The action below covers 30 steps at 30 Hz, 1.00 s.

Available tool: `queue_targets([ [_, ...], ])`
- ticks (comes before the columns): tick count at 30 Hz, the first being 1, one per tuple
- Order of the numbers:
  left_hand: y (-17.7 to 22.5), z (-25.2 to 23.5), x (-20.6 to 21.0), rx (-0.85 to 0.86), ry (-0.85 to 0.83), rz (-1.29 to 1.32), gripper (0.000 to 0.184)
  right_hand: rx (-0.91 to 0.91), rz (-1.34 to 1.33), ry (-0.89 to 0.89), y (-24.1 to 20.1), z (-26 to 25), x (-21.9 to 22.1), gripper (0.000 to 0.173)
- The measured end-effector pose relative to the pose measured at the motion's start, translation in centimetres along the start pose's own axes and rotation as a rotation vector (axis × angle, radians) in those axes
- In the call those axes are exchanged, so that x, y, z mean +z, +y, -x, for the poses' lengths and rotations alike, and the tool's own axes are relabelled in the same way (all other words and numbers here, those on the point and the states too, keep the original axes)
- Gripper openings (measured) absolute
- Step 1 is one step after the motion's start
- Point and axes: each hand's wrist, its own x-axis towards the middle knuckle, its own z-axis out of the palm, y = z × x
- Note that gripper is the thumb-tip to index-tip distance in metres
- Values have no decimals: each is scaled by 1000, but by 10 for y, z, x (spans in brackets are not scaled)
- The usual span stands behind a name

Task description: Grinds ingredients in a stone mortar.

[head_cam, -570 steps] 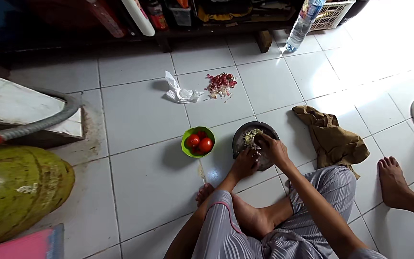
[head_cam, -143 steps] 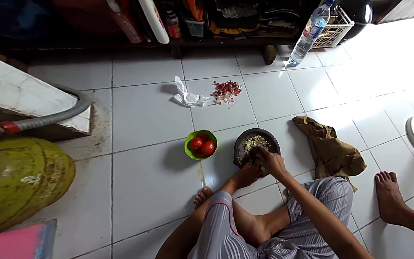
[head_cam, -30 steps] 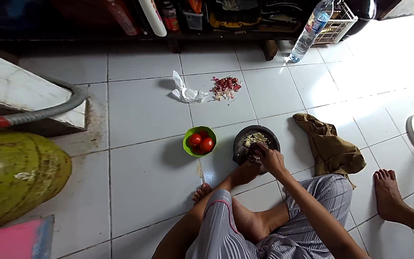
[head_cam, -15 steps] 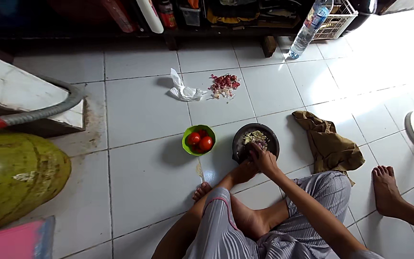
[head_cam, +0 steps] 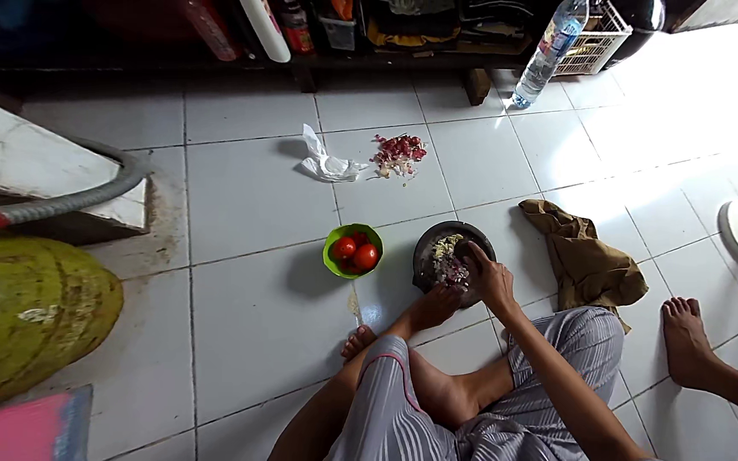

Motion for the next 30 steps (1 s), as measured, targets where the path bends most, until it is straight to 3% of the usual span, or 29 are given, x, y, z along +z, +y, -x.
queue_targets([
  [1,-4,1,10,21,77,-57,36,-8,22,-12,2,-1,6,50],
  [3,-16,-2,37,138,432,-220,27,-1,67,-148,8,-7,13,52],
  [4,-19,-4,39,160,476,-232,25,7,70,-201,8,-11,8,52],
  [8,-13,0,29,126,311,-102,30,62,16,-131,6,-1,-17,49],
  [14,-19,-5,44,179,551,-239,24,4,107,-185,11,11,16,51],
  [19,-12,-1,27,135,368,-118,25,27,50,-142,6,11,-9,49],
  [25,-23,5,43,218,611,-321,22,36,122,-227,8,39,0,48],
  [28,-24,6,47,208,632,-348,23,-71,103,-103,10,26,29,48],
  [30,-24,6,47,199,607,-340,24,-76,91,-111,5,9,28,48],
])
